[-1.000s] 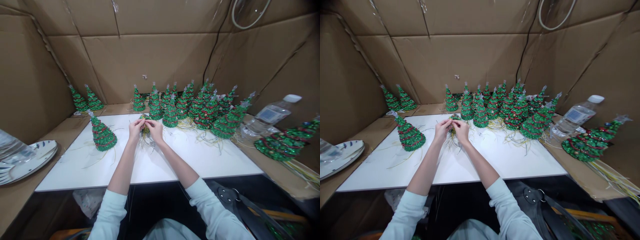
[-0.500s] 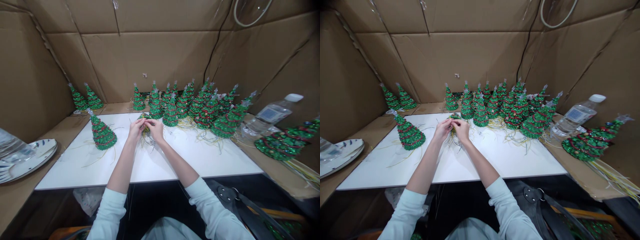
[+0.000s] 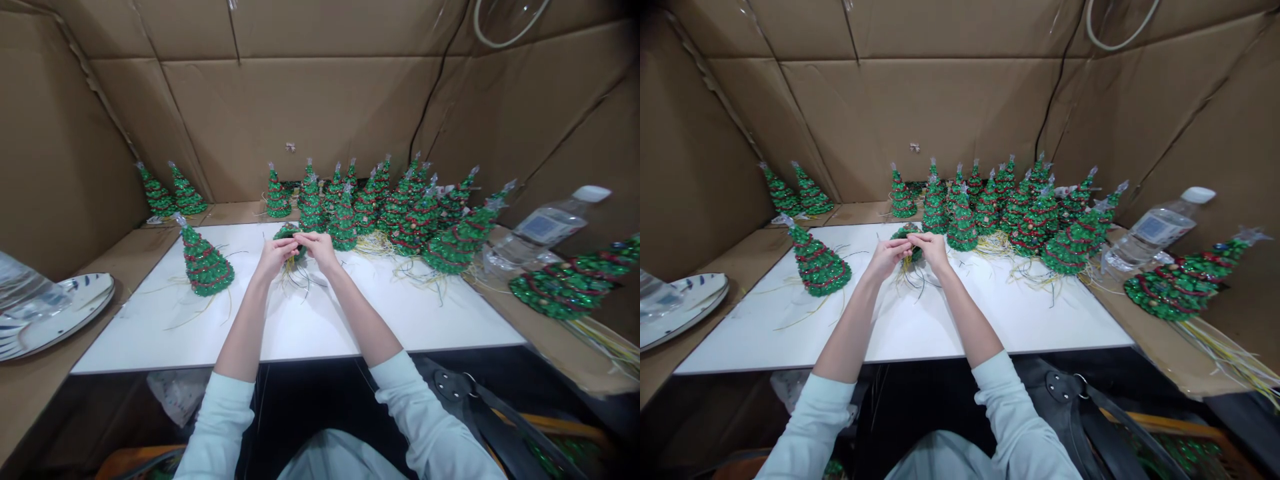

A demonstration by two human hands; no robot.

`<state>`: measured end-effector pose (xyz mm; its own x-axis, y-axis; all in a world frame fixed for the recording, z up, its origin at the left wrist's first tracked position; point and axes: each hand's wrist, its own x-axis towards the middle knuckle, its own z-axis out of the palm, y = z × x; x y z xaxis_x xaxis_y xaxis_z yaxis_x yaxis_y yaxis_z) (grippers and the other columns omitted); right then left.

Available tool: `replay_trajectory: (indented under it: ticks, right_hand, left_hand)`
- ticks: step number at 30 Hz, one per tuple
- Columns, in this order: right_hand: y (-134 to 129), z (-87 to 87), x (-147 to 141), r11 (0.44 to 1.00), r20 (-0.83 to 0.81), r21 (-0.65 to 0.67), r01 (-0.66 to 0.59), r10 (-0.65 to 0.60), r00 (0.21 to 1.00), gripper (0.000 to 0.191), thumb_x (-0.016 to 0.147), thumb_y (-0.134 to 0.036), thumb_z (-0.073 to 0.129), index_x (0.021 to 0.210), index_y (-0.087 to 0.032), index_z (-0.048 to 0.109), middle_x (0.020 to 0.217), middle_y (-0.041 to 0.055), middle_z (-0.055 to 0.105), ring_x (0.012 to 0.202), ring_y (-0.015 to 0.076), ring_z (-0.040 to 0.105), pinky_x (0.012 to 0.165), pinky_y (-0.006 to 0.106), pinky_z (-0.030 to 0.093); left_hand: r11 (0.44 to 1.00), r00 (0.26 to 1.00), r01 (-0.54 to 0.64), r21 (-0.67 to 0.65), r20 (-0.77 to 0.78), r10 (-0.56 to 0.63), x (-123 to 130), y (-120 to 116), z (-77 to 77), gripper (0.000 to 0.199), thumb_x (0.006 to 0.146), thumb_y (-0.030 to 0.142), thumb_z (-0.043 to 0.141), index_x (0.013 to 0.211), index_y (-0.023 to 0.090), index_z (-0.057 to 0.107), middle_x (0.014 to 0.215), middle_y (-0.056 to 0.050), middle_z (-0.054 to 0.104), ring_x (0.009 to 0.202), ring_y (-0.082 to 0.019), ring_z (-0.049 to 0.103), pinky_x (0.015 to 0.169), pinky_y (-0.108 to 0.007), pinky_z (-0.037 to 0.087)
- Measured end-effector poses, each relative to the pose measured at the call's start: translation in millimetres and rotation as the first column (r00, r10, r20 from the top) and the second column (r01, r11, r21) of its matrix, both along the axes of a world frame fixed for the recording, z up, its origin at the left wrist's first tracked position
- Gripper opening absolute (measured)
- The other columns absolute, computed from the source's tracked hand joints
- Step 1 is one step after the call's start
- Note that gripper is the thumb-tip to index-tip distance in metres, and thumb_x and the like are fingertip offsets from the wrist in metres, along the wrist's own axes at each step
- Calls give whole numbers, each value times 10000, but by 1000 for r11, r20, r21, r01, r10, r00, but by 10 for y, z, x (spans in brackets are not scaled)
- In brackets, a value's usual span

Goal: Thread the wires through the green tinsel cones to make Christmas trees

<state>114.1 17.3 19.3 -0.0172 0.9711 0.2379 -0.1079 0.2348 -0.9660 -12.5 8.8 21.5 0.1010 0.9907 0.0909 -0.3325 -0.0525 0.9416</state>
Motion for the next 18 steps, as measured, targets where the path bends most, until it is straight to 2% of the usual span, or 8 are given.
replay_trajectory:
  ticks: [3, 6, 11, 15, 18]
  right_hand:
    - [-12, 5, 3, 992, 78, 118, 38, -48, 996, 283, 671, -417, 637, 813, -193, 732, 743, 23, 643, 680, 127, 559, 647, 260, 441]
    - [-24, 15, -2, 971, 180, 217, 103, -143, 973, 243, 718, -409, 604, 795, -218, 733, 750, 20, 637, 759, 138, 574, 750, 271, 440]
    - [-33, 30, -16, 957, 237, 244, 159, -218, 947, 213, 736, -388, 601, 783, -229, 734, 728, 16, 626, 736, 137, 573, 742, 267, 439]
    - [-26, 50, -3, 957, 259, 264, 121, -191, 947, 196, 749, -343, 586, 800, -221, 731, 763, 18, 655, 757, 138, 583, 734, 258, 437]
    - [-30, 73, 41, 968, 300, 238, 85, -156, 941, 205, 761, -315, 562, 839, -216, 723, 800, 10, 683, 739, 136, 589, 706, 254, 438]
  left_hand:
    - [1000, 1000, -4, -16, -7, 4, -5, -14, 10, 211, 526, 165, 762, 723, 103, 718, 580, -43, 634, 520, -92, 542, 610, -261, 465]
    - [1000, 1000, -19, -15, -9, 19, 6, -18, 13, 221, 524, 159, 761, 732, 99, 720, 625, -54, 651, 531, -93, 544, 631, -274, 462]
    - [998, 998, -59, 5, -24, 59, 36, 14, -19, 245, 505, 216, 777, 720, 113, 722, 669, -63, 669, 544, -94, 550, 616, -262, 460]
    - [996, 997, -79, 47, -16, 80, 30, 36, -28, 237, 514, 250, 773, 705, 122, 715, 644, -49, 662, 532, -84, 537, 579, -233, 459]
    - [989, 988, -143, 43, 70, 140, -9, 51, -11, 201, 558, 231, 755, 710, 112, 697, 689, -60, 665, 545, -70, 541, 608, -224, 466]
